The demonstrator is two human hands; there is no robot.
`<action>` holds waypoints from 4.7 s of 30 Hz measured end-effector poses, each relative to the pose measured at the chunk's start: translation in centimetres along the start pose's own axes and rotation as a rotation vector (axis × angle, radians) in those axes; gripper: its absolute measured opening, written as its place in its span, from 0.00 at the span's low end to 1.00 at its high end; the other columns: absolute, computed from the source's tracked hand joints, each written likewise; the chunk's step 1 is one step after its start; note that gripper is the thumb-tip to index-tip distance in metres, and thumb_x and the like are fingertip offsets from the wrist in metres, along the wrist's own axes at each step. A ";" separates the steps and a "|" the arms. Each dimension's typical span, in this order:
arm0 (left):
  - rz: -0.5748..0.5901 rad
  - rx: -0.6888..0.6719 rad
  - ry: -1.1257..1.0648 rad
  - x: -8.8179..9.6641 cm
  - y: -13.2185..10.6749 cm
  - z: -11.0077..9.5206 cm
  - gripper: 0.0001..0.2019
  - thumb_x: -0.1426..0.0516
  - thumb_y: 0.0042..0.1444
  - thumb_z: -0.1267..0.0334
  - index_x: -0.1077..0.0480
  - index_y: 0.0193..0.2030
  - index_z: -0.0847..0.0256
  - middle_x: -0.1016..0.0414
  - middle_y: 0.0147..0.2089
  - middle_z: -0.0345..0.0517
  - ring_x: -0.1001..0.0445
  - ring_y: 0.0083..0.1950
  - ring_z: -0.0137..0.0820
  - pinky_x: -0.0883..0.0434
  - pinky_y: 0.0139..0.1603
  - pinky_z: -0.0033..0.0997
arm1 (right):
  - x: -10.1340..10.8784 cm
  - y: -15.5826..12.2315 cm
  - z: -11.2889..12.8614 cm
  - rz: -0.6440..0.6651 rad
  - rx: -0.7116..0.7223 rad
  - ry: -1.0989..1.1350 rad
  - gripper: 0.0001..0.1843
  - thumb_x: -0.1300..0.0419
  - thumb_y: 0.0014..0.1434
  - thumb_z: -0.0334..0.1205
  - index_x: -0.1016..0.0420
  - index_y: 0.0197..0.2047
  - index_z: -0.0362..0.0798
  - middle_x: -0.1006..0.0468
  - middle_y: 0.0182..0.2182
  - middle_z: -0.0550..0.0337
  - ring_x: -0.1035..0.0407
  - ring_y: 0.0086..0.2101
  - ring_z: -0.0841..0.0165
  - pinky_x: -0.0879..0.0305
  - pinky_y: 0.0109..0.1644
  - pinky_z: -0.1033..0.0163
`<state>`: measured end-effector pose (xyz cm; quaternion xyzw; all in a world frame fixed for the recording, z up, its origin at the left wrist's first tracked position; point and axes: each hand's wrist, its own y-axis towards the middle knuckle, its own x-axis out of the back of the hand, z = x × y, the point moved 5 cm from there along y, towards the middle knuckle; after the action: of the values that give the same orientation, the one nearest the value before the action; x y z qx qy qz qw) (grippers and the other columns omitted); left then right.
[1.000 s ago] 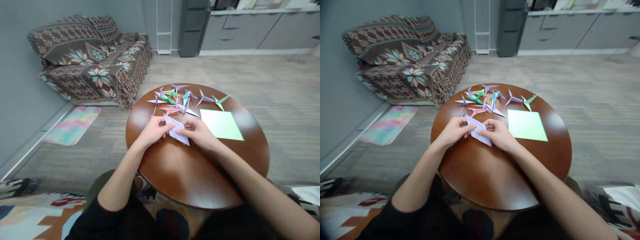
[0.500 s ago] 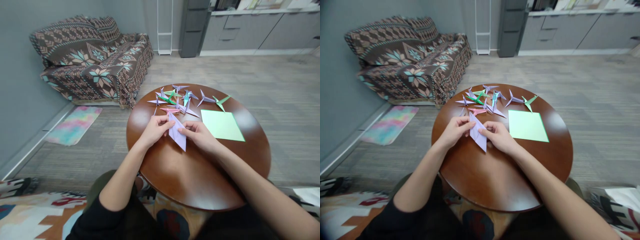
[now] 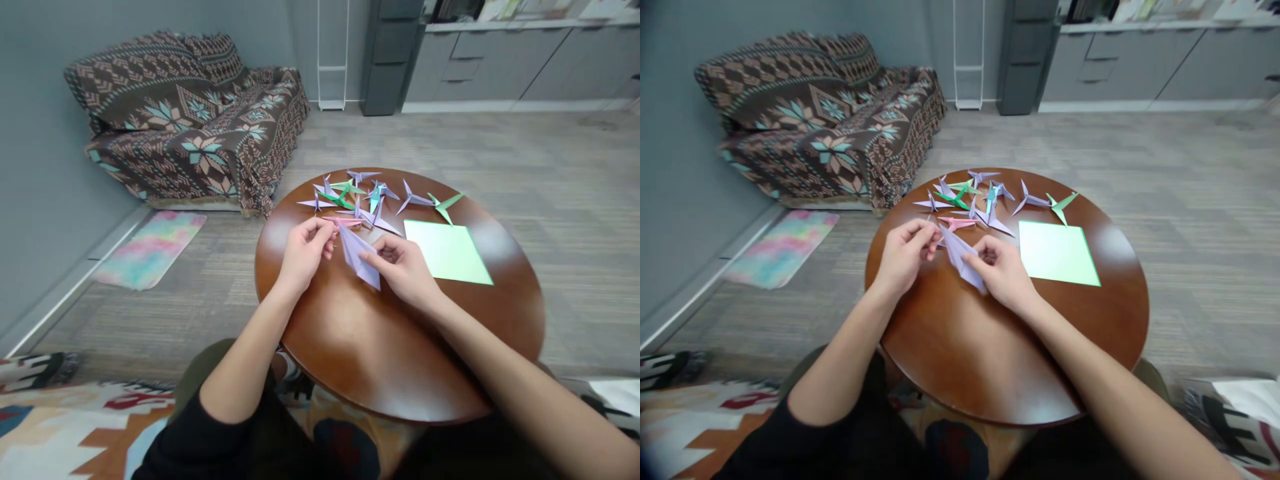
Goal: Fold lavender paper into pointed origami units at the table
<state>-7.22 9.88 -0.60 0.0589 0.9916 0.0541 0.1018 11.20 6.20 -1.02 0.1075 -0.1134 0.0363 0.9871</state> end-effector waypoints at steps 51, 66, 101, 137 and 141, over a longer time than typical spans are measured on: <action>0.303 -0.025 0.389 -3.6 -1.7 1.0 0.12 0.41 0.65 0.58 0.23 0.34 0.63 0.25 0.30 0.41 0.31 0.31 0.29 0.37 0.32 0.26 | 0.6 0.2 0.5 -0.071 -0.041 0.147 0.21 0.25 0.52 0.50 0.24 0.43 0.49 0.22 0.33 0.60 0.28 0.32 0.66 0.31 0.37 0.60; 0.575 0.555 -0.221 -4.8 -3.4 3.4 0.23 0.43 0.65 0.42 0.24 0.47 0.64 0.15 0.43 0.60 0.16 0.34 0.37 0.22 0.31 0.30 | 1.5 0.4 0.9 -0.145 0.002 0.198 0.08 0.31 0.56 0.43 0.25 0.32 0.50 0.25 0.24 0.64 0.34 0.23 0.71 0.36 0.29 0.62; 0.550 0.144 0.162 -4.9 -2.7 1.9 0.20 0.48 0.71 0.50 0.27 0.37 0.66 0.23 0.28 0.43 0.32 0.21 0.21 0.35 0.23 0.20 | 1.1 0.5 -0.4 -0.096 -0.184 0.325 0.26 0.24 0.49 0.59 0.25 0.24 0.45 0.24 0.19 0.61 0.31 0.18 0.73 0.32 0.22 0.68; 0.438 0.305 -0.025 -5.3 -3.2 2.4 0.17 0.43 0.68 0.48 0.30 0.41 0.63 0.21 0.31 0.45 0.22 0.24 0.27 0.26 0.24 0.24 | 1.3 0.1 0.6 -0.117 -0.096 0.224 0.14 0.31 0.58 0.47 0.23 0.26 0.48 0.25 0.19 0.63 0.31 0.20 0.71 0.29 0.25 0.65; 0.411 0.305 -0.066 -5.4 -3.3 2.5 0.17 0.38 0.64 0.50 0.27 0.40 0.65 0.18 0.36 0.49 0.18 0.31 0.29 0.22 0.33 0.25 | 1.2 0.0 0.2 -0.124 -0.096 0.220 0.12 0.34 0.59 0.44 0.23 0.26 0.48 0.27 0.18 0.64 0.31 0.18 0.70 0.30 0.23 0.64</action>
<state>-1.80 6.17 -2.37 0.2756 0.9516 -0.0786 0.1109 12.33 6.20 -0.52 0.0624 0.0007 -0.0187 0.9979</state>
